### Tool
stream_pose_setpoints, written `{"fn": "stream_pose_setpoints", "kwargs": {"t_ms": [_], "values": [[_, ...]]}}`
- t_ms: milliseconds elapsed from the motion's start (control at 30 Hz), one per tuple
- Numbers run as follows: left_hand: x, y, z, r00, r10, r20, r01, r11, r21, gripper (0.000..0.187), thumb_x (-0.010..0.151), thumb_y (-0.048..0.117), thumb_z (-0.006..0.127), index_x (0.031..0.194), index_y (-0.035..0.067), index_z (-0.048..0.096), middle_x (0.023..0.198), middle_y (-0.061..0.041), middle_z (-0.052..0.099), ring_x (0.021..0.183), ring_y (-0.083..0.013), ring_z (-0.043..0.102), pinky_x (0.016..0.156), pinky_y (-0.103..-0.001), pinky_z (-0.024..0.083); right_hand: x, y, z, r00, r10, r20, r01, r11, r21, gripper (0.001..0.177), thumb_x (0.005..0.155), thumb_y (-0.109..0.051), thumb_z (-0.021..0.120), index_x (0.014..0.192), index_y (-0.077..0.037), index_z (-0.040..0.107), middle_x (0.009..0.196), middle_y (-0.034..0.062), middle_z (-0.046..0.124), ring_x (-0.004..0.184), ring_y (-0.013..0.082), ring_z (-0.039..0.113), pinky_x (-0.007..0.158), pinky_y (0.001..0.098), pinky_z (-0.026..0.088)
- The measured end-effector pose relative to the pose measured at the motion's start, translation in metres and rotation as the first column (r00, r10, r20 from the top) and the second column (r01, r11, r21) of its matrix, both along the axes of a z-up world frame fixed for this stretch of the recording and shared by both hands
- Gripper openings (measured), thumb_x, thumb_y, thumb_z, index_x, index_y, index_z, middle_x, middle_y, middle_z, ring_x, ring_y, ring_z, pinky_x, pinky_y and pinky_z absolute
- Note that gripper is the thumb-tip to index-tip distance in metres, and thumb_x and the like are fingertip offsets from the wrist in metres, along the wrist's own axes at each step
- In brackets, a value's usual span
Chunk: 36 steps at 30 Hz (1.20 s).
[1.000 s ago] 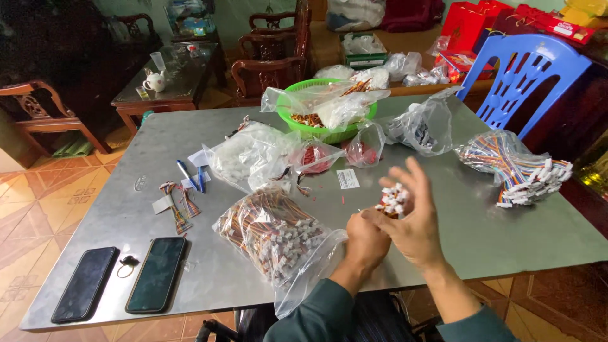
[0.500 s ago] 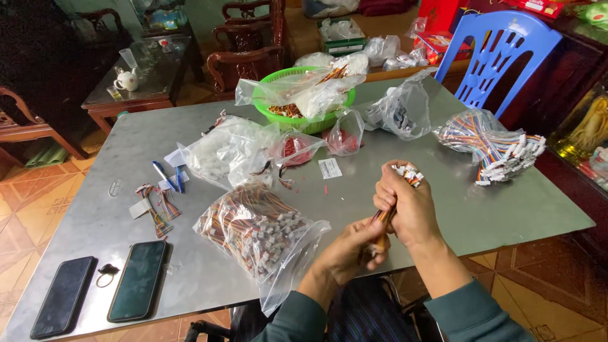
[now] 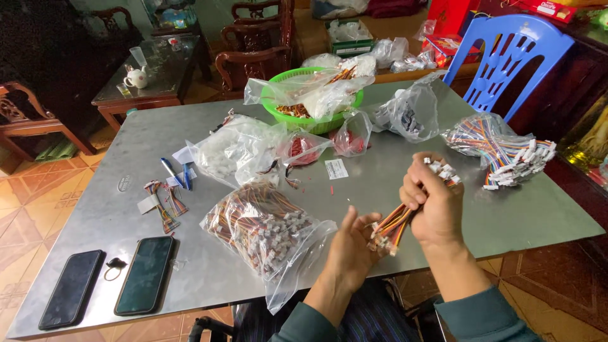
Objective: Bagging bundles of multi-colored electrical wires into plastic bags
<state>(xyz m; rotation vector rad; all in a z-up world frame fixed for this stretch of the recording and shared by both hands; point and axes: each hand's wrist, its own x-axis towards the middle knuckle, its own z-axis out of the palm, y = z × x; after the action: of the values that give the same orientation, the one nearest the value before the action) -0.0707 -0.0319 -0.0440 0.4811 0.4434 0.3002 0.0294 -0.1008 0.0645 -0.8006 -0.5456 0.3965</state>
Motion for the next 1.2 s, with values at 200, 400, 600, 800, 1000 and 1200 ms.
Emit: {"fn": "stream_pose_setpoints", "kwargs": {"t_ms": [200,400,600,800,1000,1200], "values": [[-0.037,-0.009,0.026,0.958,-0.259,0.126,0.207,0.922,0.327,0.02,0.096,0.014,0.072,0.114,0.006,0.066,0.08,-0.005,0.07,0.06,-0.009,0.065,0.055,-0.021,0.058,0.039,-0.011,-0.017,0.956,0.239,-0.169,-0.228,0.97,0.082,0.009,0.099,-0.021,0.065,0.102,-0.015,0.059,0.069,-0.0112,0.037,0.053,-0.0003,0.029,0.056,0.0161,0.033],[-0.015,0.002,0.013,0.991,0.06,-0.117,0.04,0.708,0.705,0.02,0.103,0.007,0.056,0.112,0.002,0.072,0.071,-0.008,0.067,0.05,-0.0121,0.058,0.048,-0.024,0.052,0.075,0.002,-0.056,0.923,0.159,-0.351,-0.156,0.987,0.036,0.021,0.101,-0.011,0.064,0.081,-0.006,0.06,0.076,0.0036,0.059,0.094,0.019,0.073,0.096,0.0542,0.064],[-0.015,0.003,0.038,0.834,0.455,-0.313,0.255,0.185,0.949,0.025,0.099,0.023,0.044,0.107,0.02,0.068,0.092,-0.005,0.078,0.079,-0.0333,0.07,0.071,-0.045,0.05,0.074,0.005,-0.074,0.952,0.09,-0.293,-0.167,0.954,-0.248,0.012,0.099,-0.012,0.064,0.091,-0.004,0.063,0.102,0.022,0.073,0.106,0.046,0.074,0.076,0.0567,0.065],[-0.005,0.001,0.023,0.839,0.489,-0.239,0.349,-0.147,0.925,0.018,0.102,0.018,0.039,0.113,0.013,0.053,0.078,-0.014,0.072,0.07,-0.0459,0.066,0.056,-0.059,0.044,0.071,0.004,-0.065,0.99,0.053,-0.133,-0.111,0.872,-0.477,0.008,0.1,-0.014,0.061,0.099,-0.008,0.055,0.105,0.0303,0.075,0.089,0.0495,0.077,0.051,0.0467,0.06],[-0.001,0.0,0.031,0.801,0.484,-0.353,0.46,-0.119,0.88,0.023,0.1,0.015,0.04,0.12,0.015,0.052,0.08,-0.013,0.072,0.072,-0.0451,0.067,0.057,-0.058,0.045,0.051,0.007,-0.044,0.985,-0.155,-0.071,0.082,0.797,-0.599,0.034,0.073,-0.007,0.085,0.099,-0.001,0.065,0.081,0.0095,0.064,0.057,0.0143,0.061,0.034,0.0219,0.02],[-0.006,0.001,0.031,0.778,0.443,-0.445,0.369,0.251,0.895,0.023,0.1,0.023,0.041,0.118,0.022,0.055,0.11,-0.005,0.074,0.089,-0.0413,0.067,0.079,-0.053,0.048,0.072,0.003,-0.054,0.944,-0.278,-0.175,0.172,0.872,-0.458,0.019,0.083,-0.005,0.077,0.088,-0.011,0.059,0.096,0.0155,0.078,0.072,0.016,0.073,0.038,0.0187,0.019]]}}
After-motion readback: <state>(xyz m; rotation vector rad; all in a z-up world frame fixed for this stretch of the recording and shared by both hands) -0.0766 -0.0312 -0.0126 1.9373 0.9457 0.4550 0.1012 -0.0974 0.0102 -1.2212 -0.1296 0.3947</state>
